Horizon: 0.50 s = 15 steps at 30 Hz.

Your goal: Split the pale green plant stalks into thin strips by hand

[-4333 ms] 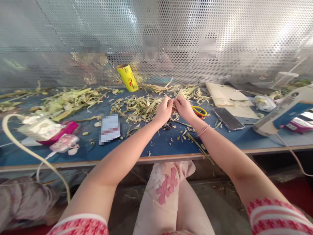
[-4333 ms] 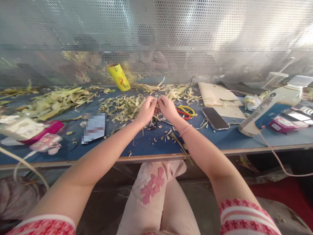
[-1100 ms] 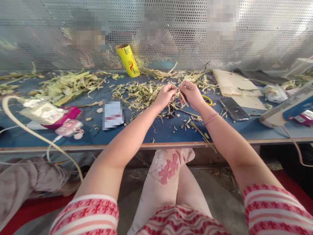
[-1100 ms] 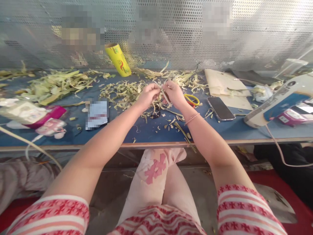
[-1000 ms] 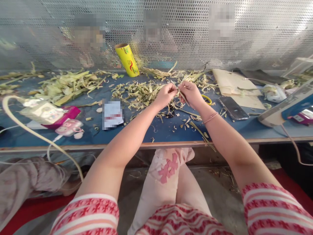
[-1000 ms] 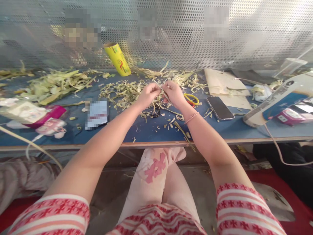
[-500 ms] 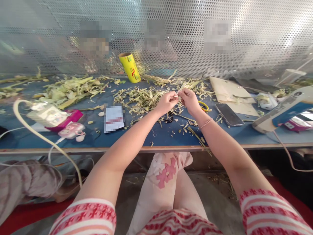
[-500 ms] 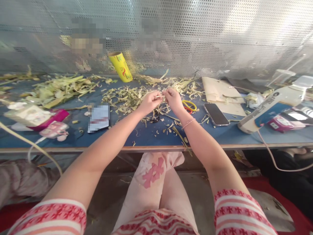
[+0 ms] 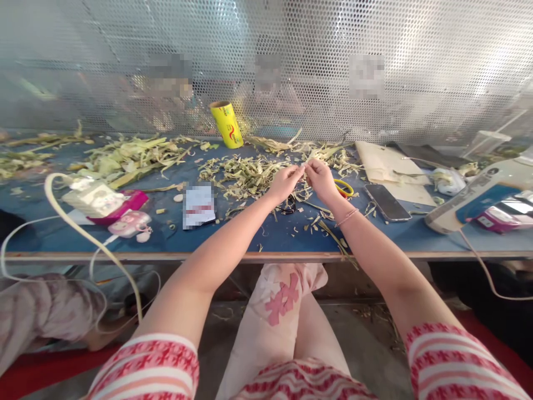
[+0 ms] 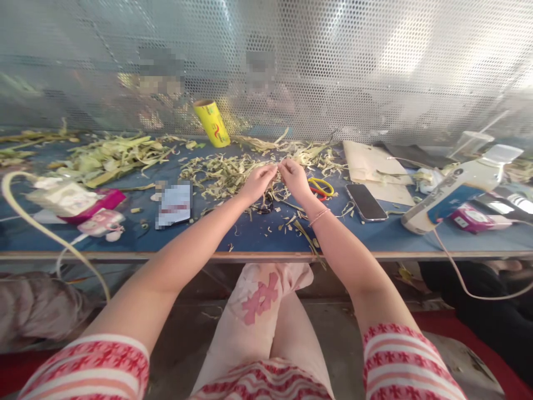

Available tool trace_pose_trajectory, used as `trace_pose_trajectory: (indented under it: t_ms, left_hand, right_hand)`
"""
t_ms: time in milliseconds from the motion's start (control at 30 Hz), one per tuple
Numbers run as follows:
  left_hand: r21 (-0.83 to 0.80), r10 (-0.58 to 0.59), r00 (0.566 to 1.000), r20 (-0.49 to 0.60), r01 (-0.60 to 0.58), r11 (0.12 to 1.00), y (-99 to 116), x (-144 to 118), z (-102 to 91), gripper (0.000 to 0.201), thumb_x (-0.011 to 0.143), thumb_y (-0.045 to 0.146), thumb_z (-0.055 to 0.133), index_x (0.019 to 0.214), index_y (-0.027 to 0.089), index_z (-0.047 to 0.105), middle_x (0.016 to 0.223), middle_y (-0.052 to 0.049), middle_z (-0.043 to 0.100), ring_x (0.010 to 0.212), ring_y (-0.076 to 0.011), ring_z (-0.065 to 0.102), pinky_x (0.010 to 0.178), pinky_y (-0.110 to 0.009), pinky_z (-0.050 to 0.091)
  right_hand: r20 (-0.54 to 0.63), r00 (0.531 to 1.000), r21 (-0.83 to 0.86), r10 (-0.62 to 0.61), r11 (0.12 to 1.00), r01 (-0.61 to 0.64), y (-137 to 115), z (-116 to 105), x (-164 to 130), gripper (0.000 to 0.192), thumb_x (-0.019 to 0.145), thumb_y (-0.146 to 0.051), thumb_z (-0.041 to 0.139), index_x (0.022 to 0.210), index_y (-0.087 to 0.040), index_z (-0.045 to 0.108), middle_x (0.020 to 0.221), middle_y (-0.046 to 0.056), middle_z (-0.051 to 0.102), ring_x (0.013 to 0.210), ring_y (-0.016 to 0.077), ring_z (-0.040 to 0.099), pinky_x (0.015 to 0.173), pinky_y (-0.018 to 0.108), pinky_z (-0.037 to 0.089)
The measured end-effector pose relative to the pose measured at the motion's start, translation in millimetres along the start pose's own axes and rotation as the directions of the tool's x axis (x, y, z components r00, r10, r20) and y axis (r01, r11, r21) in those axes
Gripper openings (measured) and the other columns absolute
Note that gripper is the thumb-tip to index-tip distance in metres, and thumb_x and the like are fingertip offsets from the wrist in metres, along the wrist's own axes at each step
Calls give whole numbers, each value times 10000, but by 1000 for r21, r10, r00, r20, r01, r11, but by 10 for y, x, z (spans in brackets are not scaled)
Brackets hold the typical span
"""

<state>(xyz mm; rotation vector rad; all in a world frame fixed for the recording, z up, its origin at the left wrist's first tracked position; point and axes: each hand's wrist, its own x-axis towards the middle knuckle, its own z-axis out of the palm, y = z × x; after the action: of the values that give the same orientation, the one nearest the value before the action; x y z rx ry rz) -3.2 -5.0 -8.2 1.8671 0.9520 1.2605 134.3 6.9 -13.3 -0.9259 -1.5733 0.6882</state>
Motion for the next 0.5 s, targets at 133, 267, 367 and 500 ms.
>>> trace_pose_trajectory:
  t_ms: [133,267,367,500]
  left_hand:
    - [17,15,997,-71,-14,1000,-103,70,15,438,884,517,472,606,179,441,542,25,402,532,-98,384,558,-256,284]
    - [-9,-11,991,-131,10,1000,-141,104,14,445,891,533,451,617,183,444,526,30,403,493,-95,401,541,-250,307]
    - [-33,-25,987,-156,20,999,-104,95,21,453,894,528,449,604,181,431,523,31,405,483,-86,401,533,-241,318]
    - [-73,-92,980,-175,80,994,-73,75,63,440,904,533,424,632,187,435,489,45,384,434,-75,381,510,-238,306]
  right_hand:
    - [-4,1000,-1,16,1000,-16,-6,3,2,364,834,-464,588,628,-212,424,459,-63,399,441,69,354,470,239,280]
    - [-22,998,57,50,997,-49,-5,16,17,392,805,-496,622,629,-219,407,451,-64,393,422,70,335,453,244,258]
    - [-6,999,69,47,997,-47,-22,29,17,400,793,-513,628,623,-224,409,441,-66,396,408,71,330,449,250,255]
    - [8,999,54,33,998,-33,-69,40,-9,392,802,-510,611,627,-231,398,433,-71,398,401,77,340,453,257,267]
